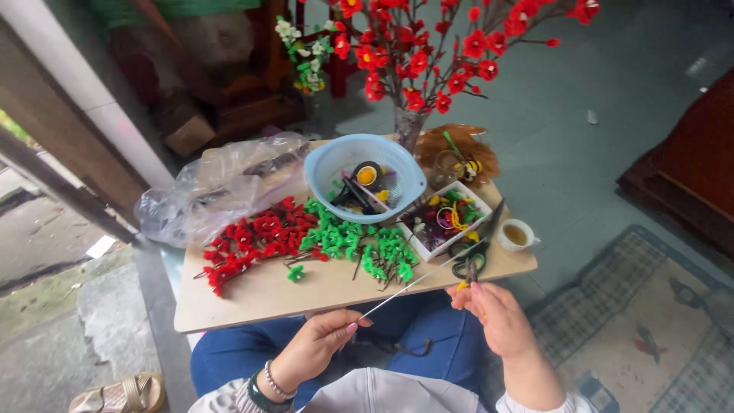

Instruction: Decorating a decorative flower branch by manually attaching small red and green flowers using thin wire.

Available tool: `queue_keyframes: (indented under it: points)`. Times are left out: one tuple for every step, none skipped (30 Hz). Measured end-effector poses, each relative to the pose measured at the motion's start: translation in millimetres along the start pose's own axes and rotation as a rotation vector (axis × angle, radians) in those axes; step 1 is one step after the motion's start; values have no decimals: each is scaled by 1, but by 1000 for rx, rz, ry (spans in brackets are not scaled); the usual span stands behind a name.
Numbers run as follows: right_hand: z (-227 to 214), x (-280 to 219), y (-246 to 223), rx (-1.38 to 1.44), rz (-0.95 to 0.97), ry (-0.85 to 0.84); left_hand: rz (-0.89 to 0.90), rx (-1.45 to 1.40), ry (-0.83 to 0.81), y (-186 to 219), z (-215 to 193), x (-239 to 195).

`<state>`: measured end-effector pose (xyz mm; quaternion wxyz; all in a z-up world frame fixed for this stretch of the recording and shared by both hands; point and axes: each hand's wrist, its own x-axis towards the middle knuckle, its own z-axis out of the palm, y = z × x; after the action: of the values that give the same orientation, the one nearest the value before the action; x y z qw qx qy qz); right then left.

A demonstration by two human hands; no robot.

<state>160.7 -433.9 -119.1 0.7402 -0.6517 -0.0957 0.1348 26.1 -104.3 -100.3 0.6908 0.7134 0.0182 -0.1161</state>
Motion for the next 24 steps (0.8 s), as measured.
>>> queue_keyframes:
  points:
    - [-6, 2, 0, 3, -4, 12, 2, 6, -12, -7, 1, 1]
    - [-11, 5, 0, 32, 78, 70, 18, 12, -13, -14, 2, 3]
    - [-17, 8, 0, 62, 160, 127, 34, 18, -14, -21, 2, 6]
    - [-20, 7, 0, 66, 155, 137, 36, 23, -24, -23, 3, 6]
    - [-23, 6, 0, 42, 140, 125, -1, 22, -23, -25, 4, 7]
    - [-26, 6, 0, 17, 126, 111, -39, 19, -19, -26, 5, 7]
    - [-27, 6, -1, 20, 123, 118, -37, 23, -26, -24, 6, 9]
    - [-28, 5, 0, 1, 107, 142, -54, 36, -19, -22, 7, 10]
    - [-29, 4, 0, -17, 92, 165, -70, 49, -12, -21, 8, 10]
    - [-26, 3, -10, -15, 88, 170, -68, 53, -16, -22, 9, 11]
    - [-24, 1, -19, -98, 112, 187, -55, 76, -19, -23, 10, 11]
    - [-21, 0, -29, -183, 137, 202, -41, 99, -21, -23, 10, 12]
    - [-25, 1, -25, -181, 134, 205, -39, 102, -24, -25, 10, 13]
    - [-29, 2, -22, -184, 78, 174, -30, 98, -27, -27, 11, 13]
    - [-33, 3, -18, -188, 23, 143, -21, 94, -31, -29, 11, 14]
    - [-30, 0, -25, -187, 24, 141, -22, 94, -29, -28, 12, 14]
    - [-27, -3, -32, -277, 13, 156, -18, 101, -32, -27, 12, 14]
    - [-22, -6, -38, -367, 4, 166, -17, 106, -30, -26, 13, 13]
    - [-20, -7, -41, -368, 7, 158, -21, 104, -24, -20, 14, 13]
    - [-18, -8, -43, -451, 24, 226, 6, 172, -13, -15, 15, 11]
    - [-15, -9, -45, -536, 40, 294, 31, 241, -3, -9, 16, 10]
    - [-14, -13, -48, -539, 48, 282, 22, 233, 6, -10, 18, 10]
    - [-13, -16, -51, -661, 34, 314, 26, 224, 0, -10, 19, 10]
    - [-13, -19, -54, -783, 16, 348, 33, 216, -8, -11, 20, 12]
